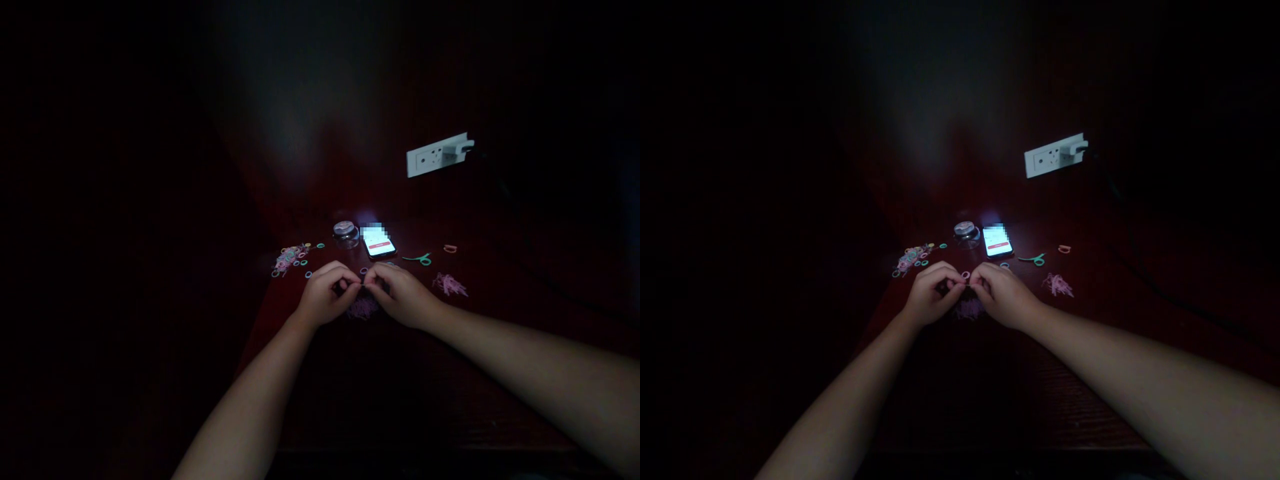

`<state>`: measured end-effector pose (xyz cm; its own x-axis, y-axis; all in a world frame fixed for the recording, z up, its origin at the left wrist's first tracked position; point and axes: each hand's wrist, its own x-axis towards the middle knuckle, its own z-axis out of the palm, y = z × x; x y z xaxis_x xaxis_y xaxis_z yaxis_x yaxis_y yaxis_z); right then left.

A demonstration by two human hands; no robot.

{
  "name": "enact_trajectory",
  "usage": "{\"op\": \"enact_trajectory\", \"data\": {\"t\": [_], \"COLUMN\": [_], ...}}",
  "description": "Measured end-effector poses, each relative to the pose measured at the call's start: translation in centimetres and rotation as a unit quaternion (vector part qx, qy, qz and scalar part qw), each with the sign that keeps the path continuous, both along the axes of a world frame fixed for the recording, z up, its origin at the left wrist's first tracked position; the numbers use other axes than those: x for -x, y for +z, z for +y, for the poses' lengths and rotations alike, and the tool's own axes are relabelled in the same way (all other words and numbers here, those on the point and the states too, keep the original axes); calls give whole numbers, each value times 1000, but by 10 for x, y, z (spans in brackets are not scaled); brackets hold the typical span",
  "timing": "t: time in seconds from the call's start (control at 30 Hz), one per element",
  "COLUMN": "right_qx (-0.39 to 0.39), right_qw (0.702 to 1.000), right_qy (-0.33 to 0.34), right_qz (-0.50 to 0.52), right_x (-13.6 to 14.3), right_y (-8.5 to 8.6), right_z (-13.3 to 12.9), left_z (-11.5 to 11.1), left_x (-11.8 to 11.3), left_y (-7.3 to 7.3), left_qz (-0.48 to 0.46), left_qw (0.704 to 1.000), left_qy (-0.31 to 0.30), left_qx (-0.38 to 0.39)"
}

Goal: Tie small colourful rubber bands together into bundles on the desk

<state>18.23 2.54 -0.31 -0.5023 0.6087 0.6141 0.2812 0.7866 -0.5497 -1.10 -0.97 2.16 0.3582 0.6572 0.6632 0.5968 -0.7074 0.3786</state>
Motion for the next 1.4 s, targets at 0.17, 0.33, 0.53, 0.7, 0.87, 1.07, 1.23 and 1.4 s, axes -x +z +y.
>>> {"op": "enact_trajectory", "data": {"t": [0.17, 0.33, 0.53, 0.7, 0.87, 1.07, 1.23, 1.4], "right_qx": [-2, -1, -10, -16, -17, -11, -8, -1], "right_qw": [1000, 1000, 999, 999, 999, 999, 999, 999], "right_qy": [-3, -14, -24, -31, -36, -32, -29, -32], "right_qz": [16, 28, 33, 35, 35, 29, 22, 12], "right_x": [0, 1, 1, 0, 1, 0, 1, 2], "right_y": [1, 2, 1, 0, 0, 1, 1, 2], "right_z": [0, -1, 0, 1, 3, 3, 3, 1], "left_z": [3, 5, 5, 6, 6, 5, 4, 2], "left_x": [2, 3, 3, 3, 3, 3, 2, 1], "left_y": [-3, -5, -4, -5, -4, -3, -2, 1], "left_qz": [-7, -6, -16, -16, -15, -6, -4, 6], "left_qw": [1000, 999, 999, 999, 998, 999, 999, 1000], "left_qy": [21, 34, 42, 45, 52, 50, 40, 27], "left_qx": [-13, -20, -19, -20, -16, -9, 2, 10]}}
